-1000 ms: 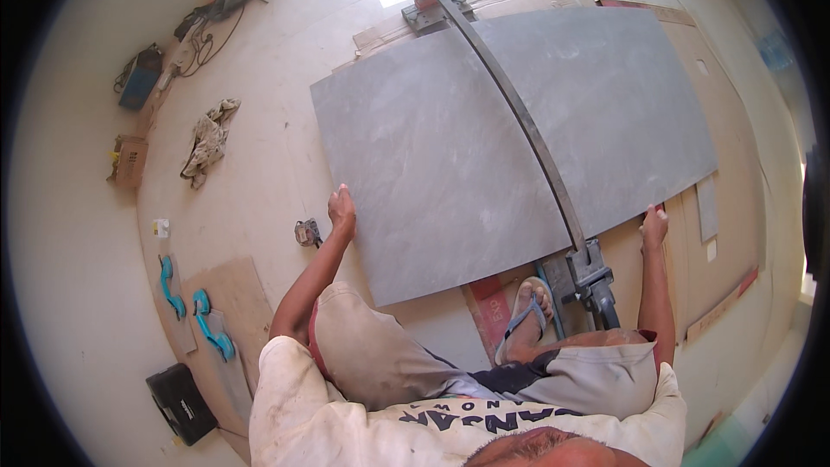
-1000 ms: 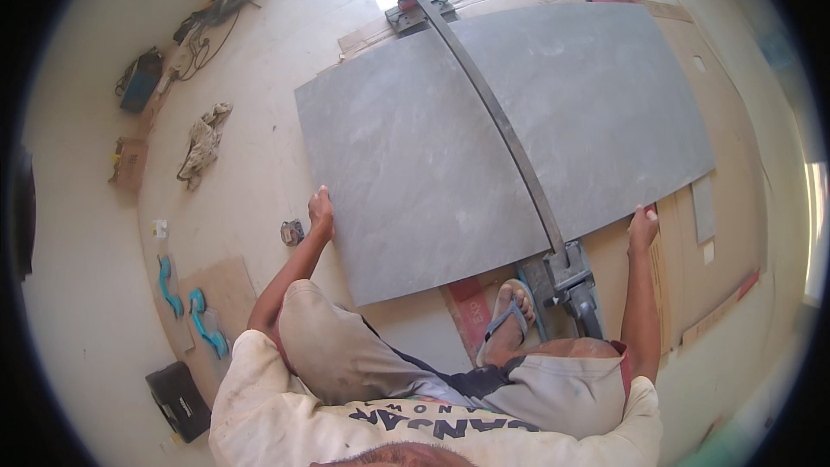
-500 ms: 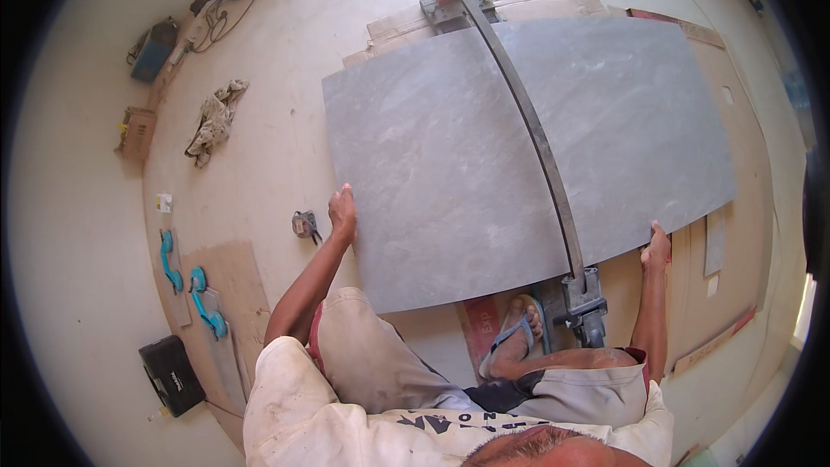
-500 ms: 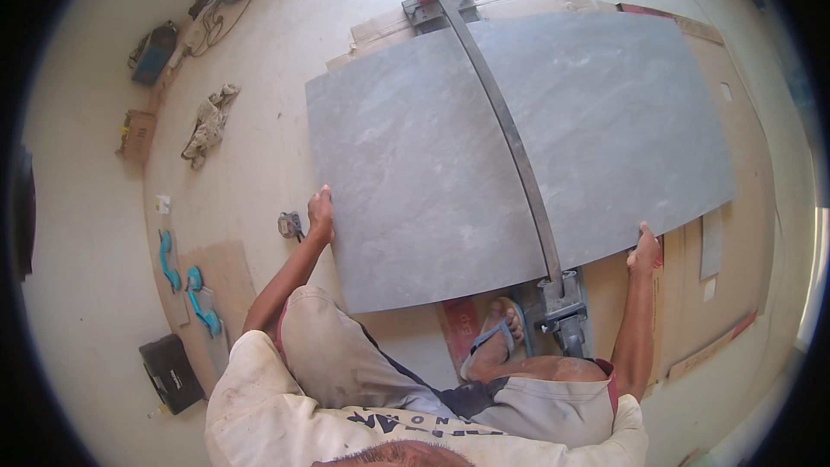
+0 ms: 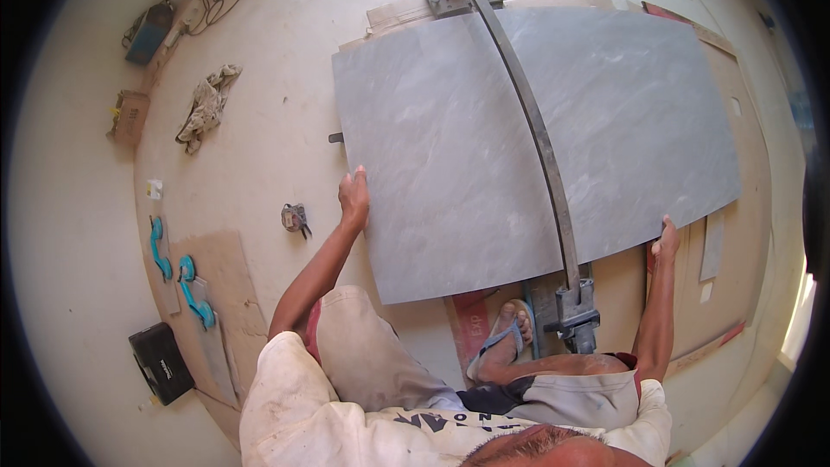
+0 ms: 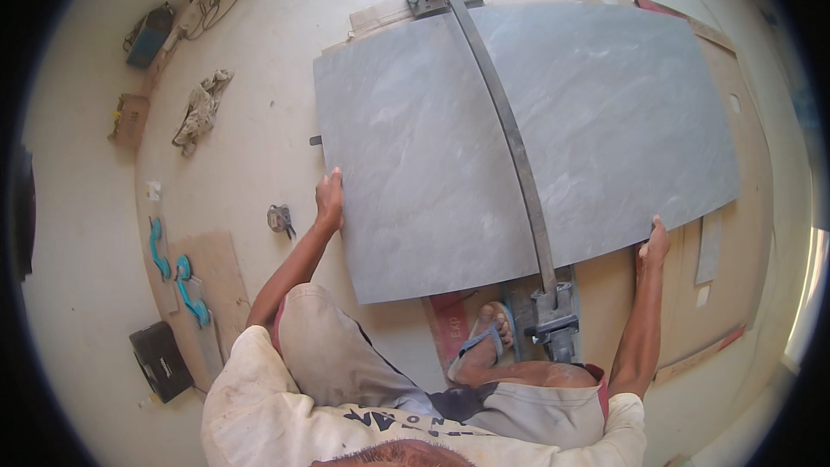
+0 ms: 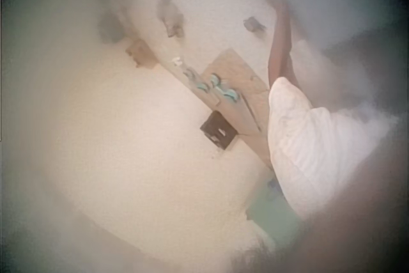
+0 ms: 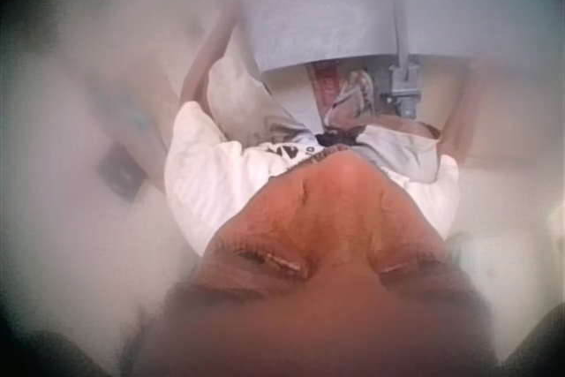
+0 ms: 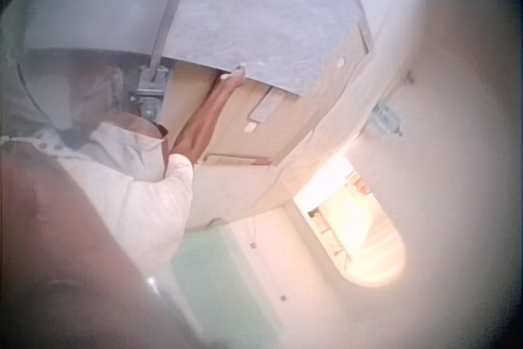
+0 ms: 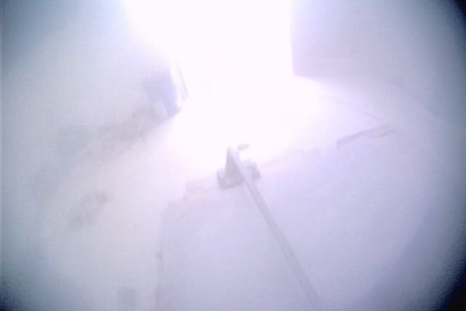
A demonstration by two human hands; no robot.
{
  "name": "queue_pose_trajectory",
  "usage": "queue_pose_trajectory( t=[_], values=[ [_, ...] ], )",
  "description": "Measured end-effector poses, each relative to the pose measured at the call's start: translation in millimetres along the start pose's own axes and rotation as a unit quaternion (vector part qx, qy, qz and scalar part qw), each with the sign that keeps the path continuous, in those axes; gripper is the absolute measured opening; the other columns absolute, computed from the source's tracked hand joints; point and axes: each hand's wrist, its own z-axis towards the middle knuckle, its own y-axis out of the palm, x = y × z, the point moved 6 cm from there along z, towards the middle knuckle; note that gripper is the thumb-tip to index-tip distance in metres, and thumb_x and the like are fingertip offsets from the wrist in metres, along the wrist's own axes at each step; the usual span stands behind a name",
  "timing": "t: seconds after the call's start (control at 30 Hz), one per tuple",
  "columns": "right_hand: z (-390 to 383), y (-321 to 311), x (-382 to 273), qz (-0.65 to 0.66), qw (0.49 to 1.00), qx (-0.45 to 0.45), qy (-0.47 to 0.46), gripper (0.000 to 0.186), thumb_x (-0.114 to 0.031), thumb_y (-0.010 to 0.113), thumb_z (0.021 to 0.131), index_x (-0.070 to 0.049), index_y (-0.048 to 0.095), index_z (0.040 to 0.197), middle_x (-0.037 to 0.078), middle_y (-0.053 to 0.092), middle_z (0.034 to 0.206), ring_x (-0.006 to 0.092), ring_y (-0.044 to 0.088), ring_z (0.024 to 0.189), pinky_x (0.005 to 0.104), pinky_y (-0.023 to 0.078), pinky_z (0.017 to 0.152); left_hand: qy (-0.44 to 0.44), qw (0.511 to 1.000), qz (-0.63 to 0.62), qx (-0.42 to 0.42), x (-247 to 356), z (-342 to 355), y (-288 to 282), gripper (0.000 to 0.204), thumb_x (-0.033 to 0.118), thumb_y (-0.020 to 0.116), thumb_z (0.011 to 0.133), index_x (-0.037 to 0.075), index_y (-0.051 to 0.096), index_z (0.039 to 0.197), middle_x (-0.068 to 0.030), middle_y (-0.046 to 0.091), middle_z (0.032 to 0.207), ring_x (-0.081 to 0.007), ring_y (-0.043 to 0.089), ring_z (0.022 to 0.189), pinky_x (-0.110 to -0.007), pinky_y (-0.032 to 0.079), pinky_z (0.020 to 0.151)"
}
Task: The person measures and marks a large ceramic tile using a tape measure and pencil. They then use a manual tile cutter to score and snap the tile along the marked line. Finally, the person carries the cut tile to an outdoor area and places it on the floor next to other installed tiles.
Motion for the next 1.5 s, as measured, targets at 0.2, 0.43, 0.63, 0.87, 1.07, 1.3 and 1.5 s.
queue_pose_trajectory(
  t=[0.2,0.43,0.63,0.87,1.07,1.3,1.5],
  values=[
    [5.8,6.6,-7.4,-0.001,1.000,0.013,-0.006,0.041,-0.027,0.065,0.091,0.006,0.061,0.114,0.011,0.065,0.107,0.0207,0.065,0.083,0.0321,0.052,0.062,-0.007,0.999,0.003,0.031,20.8,-8.8,15.2,0.064,0.043,0.050,0.096,-0.016,0.051,0.120,-0.0300,0.057,0.122,-0.0357,0.054,0.117,-0.041,0.040,0.100],
    [-5.6,13.3,-13.5,-0.055,0.998,0.038,-0.016,0.045,-0.033,0.067,0.090,0.005,0.062,0.114,0.009,0.067,0.099,0.0153,0.062,0.062,0.0261,0.039,0.039,-0.024,0.998,0.044,0.043,35.6,-20.8,14.1,0.068,0.045,0.049,0.097,-0.017,0.049,0.125,-0.0314,0.056,0.125,-0.0378,0.052,0.122,-0.040,0.038,0.103],
    [-9.5,8.5,-17.9,-0.077,0.996,0.029,-0.018,0.040,-0.032,0.066,0.091,0.004,0.061,0.108,0.008,0.066,0.094,0.0147,0.060,0.060,0.0265,0.037,0.039,0.016,0.990,0.115,0.084,44.2,-29.3,16.1,0.067,0.046,0.047,0.098,-0.017,0.054,0.117,-0.0320,0.061,0.114,-0.0421,0.058,0.112,-0.042,0.042,0.098],
    [-2.1,-3.5,-16.8,-0.092,0.994,0.048,-0.025,0.034,-0.033,0.066,0.092,0.000,0.061,0.099,0.005,0.064,0.086,0.0141,0.059,0.058,0.0269,0.037,0.039,0.051,0.985,0.131,0.096,45.9,-32.6,18.6,0.058,0.046,0.047,0.098,-0.012,0.058,0.098,-0.0317,0.062,0.096,-0.0419,0.062,0.096,-0.047,0.044,0.087],
    [-9.8,9.0,-11.5,-0.105,0.994,0.036,-0.003,0.033,-0.033,0.066,0.092,-0.001,0.062,0.100,0.005,0.064,0.088,0.0144,0.060,0.060,0.0268,0.038,0.040,0.050,0.986,0.125,0.098,46.6,-28.2,15.0,0.054,0.043,0.049,0.097,-0.008,0.053,0.080,-0.0238,0.056,0.073,-0.0361,0.055,0.072,-0.046,0.044,0.075],
    [1.9,11.7,-9.3,-0.111,0.994,0.012,0.001,0.037,-0.034,0.064,0.093,0.000,0.062,0.107,0.006,0.065,0.091,0.0139,0.061,0.064,0.0263,0.038,0.040,0.062,0.985,0.113,0.112,44.7,-26.8,14.8,0.053,0.042,0.050,0.098,-0.007,0.050,0.078,-0.0203,0.052,0.068,-0.0306,0.050,0.067,-0.044,0.043,0.072],
    [0.4,16.6,-12.4,-0.110,0.993,0.030,0.014,0.036,-0.035,0.063,0.093,-0.001,0.062,0.107,0.004,0.065,0.093,0.0124,0.058,0.059,0.0259,0.032,0.037,0.032,0.989,0.089,0.109,50.9,-23.0,19.3,0.053,0.042,0.051,0.097,-0.009,0.053,0.082,-0.0203,0.054,0.070,-0.0311,0.052,0.069,-0.043,0.045,0.074]
  ],
)
